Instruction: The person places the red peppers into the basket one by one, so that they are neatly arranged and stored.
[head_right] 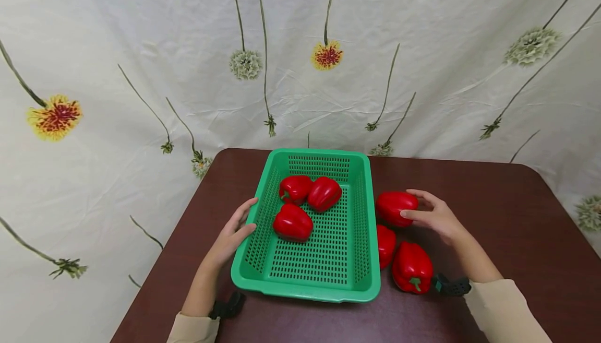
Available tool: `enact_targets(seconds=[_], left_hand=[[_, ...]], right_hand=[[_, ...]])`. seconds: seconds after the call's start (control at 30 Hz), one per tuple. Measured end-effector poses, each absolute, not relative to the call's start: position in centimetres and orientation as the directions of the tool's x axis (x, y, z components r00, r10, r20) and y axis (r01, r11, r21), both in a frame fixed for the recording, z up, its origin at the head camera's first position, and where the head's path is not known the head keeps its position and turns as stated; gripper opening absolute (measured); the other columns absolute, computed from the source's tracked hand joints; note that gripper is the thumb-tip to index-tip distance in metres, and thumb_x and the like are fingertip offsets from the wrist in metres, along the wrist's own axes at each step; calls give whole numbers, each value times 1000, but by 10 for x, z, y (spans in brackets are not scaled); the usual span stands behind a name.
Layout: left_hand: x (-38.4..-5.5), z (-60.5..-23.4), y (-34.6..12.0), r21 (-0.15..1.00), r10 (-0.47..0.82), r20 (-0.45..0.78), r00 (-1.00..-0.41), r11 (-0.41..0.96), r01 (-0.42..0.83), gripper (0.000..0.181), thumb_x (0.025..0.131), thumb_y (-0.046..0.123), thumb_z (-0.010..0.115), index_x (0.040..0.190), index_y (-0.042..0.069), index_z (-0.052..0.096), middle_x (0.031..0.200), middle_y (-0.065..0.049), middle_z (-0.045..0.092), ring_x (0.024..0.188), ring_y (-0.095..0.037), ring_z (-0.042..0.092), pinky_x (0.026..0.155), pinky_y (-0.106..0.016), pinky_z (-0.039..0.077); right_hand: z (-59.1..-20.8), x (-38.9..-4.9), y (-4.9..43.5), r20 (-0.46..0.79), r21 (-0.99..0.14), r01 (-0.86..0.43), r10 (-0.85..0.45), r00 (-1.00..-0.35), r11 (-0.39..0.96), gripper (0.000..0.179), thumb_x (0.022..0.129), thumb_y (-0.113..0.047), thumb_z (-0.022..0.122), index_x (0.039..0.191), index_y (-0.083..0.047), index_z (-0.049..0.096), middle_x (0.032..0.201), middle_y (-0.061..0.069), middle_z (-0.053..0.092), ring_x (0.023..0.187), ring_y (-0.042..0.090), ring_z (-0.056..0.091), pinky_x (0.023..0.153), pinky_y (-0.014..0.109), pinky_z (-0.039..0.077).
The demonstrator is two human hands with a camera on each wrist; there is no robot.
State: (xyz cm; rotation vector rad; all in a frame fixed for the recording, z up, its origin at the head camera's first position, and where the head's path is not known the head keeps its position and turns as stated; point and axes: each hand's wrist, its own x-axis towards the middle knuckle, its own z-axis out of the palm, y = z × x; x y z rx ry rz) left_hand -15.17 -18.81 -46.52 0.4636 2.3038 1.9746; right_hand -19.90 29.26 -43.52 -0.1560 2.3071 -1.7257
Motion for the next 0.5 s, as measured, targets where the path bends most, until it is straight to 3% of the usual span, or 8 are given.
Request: enact_targets(seconds=[0.23,0.37,0.5], left_hand=[[-152,-466,-189,976,271,136,-953,131,176,58,102,15,51,154,15,27,160,-15,14,146,-34,14,113,-60,15],[-152,-465,-188,975,273,142,-952,130,182,58,102,15,51,154,14,27,160,-15,14,146,-34,14,113,-60,15],[-152,-466,-188,975,275,142,-951,129,182,58,102,14,51,154,14,27,160,-15,14,146,-35,14,113,-59,14]], right_hand=[[-419,-199,296,-93,-966,37,-210,-973,254,46,95,-15,65,138,-18,49,115,-8,53,91,9,64,77,33,57],[-410,-200,295,-63,-970,15,-195,-979,242,43,96,-14,64,135,-25,52,113,-12,55,92,8,62,77,31,57],[-401,-200,292,-32,-970,-17,-196,-980,244,43,97,-13,62,137,-24,50,115,-11,55,96,7,60,77,28,56]])
